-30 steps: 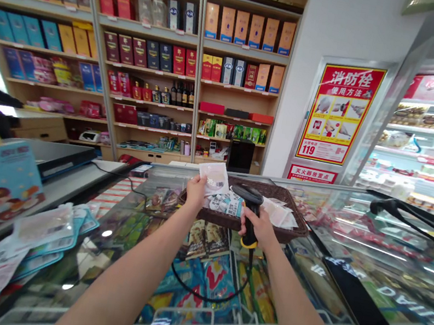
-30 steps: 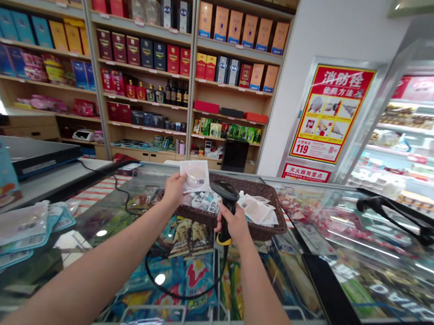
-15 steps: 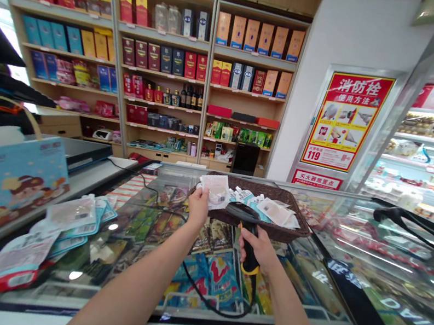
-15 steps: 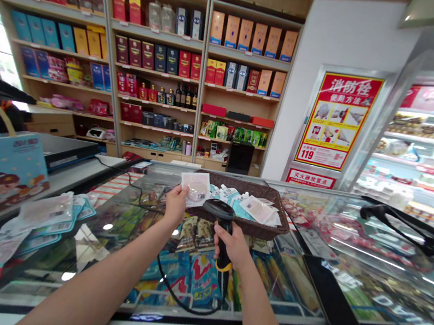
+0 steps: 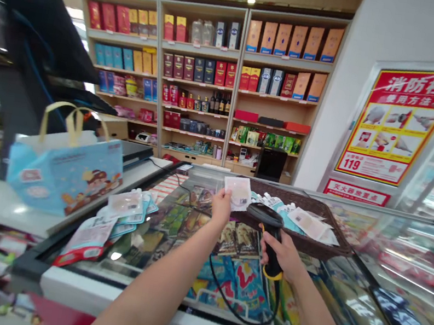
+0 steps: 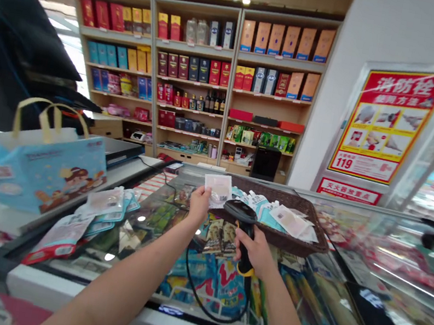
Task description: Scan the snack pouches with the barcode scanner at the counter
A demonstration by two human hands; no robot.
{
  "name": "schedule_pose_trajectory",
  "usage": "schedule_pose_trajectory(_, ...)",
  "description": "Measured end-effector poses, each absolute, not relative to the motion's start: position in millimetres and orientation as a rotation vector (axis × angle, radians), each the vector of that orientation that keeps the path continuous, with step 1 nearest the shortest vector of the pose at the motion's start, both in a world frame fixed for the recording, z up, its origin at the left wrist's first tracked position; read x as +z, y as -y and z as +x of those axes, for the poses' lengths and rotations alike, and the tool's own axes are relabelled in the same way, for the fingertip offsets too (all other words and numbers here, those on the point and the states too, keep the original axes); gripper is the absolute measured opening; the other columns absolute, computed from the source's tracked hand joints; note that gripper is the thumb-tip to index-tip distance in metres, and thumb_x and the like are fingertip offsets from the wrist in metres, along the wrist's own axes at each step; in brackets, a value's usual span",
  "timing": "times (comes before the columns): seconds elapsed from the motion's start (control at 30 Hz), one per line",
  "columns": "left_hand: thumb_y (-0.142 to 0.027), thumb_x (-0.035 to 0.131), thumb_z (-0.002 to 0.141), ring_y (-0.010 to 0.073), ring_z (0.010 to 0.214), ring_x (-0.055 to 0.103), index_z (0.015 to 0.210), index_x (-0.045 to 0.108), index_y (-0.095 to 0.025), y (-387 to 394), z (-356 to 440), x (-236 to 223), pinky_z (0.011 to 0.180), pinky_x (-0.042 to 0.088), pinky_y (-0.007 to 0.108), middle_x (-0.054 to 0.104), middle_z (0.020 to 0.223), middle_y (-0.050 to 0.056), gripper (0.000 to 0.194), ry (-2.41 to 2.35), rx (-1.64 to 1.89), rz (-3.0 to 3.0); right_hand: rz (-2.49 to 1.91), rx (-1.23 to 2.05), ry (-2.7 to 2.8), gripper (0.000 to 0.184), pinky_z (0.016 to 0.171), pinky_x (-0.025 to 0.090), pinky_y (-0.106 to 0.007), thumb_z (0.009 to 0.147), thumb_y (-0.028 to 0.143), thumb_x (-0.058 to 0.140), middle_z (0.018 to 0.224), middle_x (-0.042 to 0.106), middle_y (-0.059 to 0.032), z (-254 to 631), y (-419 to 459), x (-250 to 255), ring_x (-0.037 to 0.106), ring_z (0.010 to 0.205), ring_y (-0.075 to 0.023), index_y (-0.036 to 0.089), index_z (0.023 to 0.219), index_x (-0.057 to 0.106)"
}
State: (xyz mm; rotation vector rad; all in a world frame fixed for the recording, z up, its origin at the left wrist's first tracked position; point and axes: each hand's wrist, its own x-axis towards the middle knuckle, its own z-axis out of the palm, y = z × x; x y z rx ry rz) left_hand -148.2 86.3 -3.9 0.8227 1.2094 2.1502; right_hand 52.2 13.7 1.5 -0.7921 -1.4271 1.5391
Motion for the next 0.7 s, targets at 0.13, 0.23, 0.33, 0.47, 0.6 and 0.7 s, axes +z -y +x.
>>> schedule_pose_trajectory(0.13, -0.030, 0.065, 0.068, 0.0162, 0.063, 0.060, 0.073, 0.067, -0.013, -58.8, -195.5, -1.7, 0.062, 0.048, 0.026, 0.063, 0.061, 0.002, 0.018, -1.257, 2.205, 0.828, -0.705, 1.578, 1.510, 0.048, 0.041, 0.051, -0.028, 0.067, 0.053, 0.072, 0.055, 0.055, 0.0066, 18.3, -9.4, 7.7, 0.050, 0.037, -0.0099, 0.018, 0.093, 0.053)
schedule_pose_trajectory(0.23, -0.027, 0.065, 0.067, 0.0184, 0.069, 0.062, 0.078, 0.068, -0.014, -29.7, -247.1, -1.5, 0.067, 0.050, 0.028, 0.066, 0.066, 0.003, 0.017, -1.402, 2.284, 0.725, -0.659, 1.608, 1.582, 0.041, 0.041, 0.051, -0.027, 0.068, 0.053, 0.070, 0.054, 0.056, 0.0058, -18.7, -2.6, 9.8, 0.051, 0.036, -0.0095, 0.019, 0.079, 0.049)
schedule_pose_trajectory(0.33, -0.022, 0.062, 0.067, 0.0202, 0.074, 0.063, 0.084, 0.068, -0.016, 3.8, -300.6, 1.9, 0.073, 0.050, 0.030, 0.068, 0.073, 0.005, 0.019, -1.659, 2.321, 0.673, -0.616, 1.678, 1.609, 0.041, 0.038, 0.050, -0.026, 0.066, 0.052, 0.070, 0.052, 0.054, 0.0076, -60.5, 5.9, 9.5, 0.048, 0.033, -0.0083, 0.020, 0.076, 0.046)
schedule_pose_trajectory(0.47, -0.021, 0.055, 0.072, 0.0235, 0.078, 0.063, 0.092, 0.069, -0.013, 47.2, -353.2, 7.7, 0.082, 0.049, 0.036, 0.070, 0.082, 0.009, 0.026, -2.156, 2.249, 0.682, -0.517, 1.768, 1.714, 0.040, 0.035, 0.047, -0.023, 0.066, 0.050, 0.069, 0.050, 0.054, 0.0085, -112.9, 17.4, 8.3, 0.048, 0.032, -0.0085, 0.021, 0.077, 0.045)
schedule_pose_trajectory(0.6, -0.021, 0.055, 0.074, 0.0283, 0.092, 0.064, 0.098, 0.069, -0.014, 72.2, -377.8, 2.5, 0.092, 0.045, 0.040, 0.070, 0.090, 0.011, 0.029, -2.365, 2.202, 0.700, -0.453, 1.851, 1.781, 0.039, 0.034, 0.047, -0.023, 0.066, 0.047, 0.070, 0.049, 0.053, 0.0100, -152.9, 27.7, 7.2, 0.047, 0.031, -0.0084, 0.021, 0.079, 0.044)
schedule_pose_trajectory(0.7, -0.019, 0.056, 0.073, 0.0312, 0.101, 0.063, 0.108, 0.068, -0.015, 75.7, -386.0, -6.8, 0.097, 0.042, 0.045, 0.071, 0.096, 0.013, 0.037, -2.417, 2.165, 0.653, -0.424, 1.890, 1.817, 0.040, 0.033, 0.046, -0.023, 0.065, 0.047, 0.071, 0.048, 0.053, 0.0102, -173.0, 32.9, 5.6, 0.048, 0.031, -0.0088, 0.021, 0.080, 0.044)
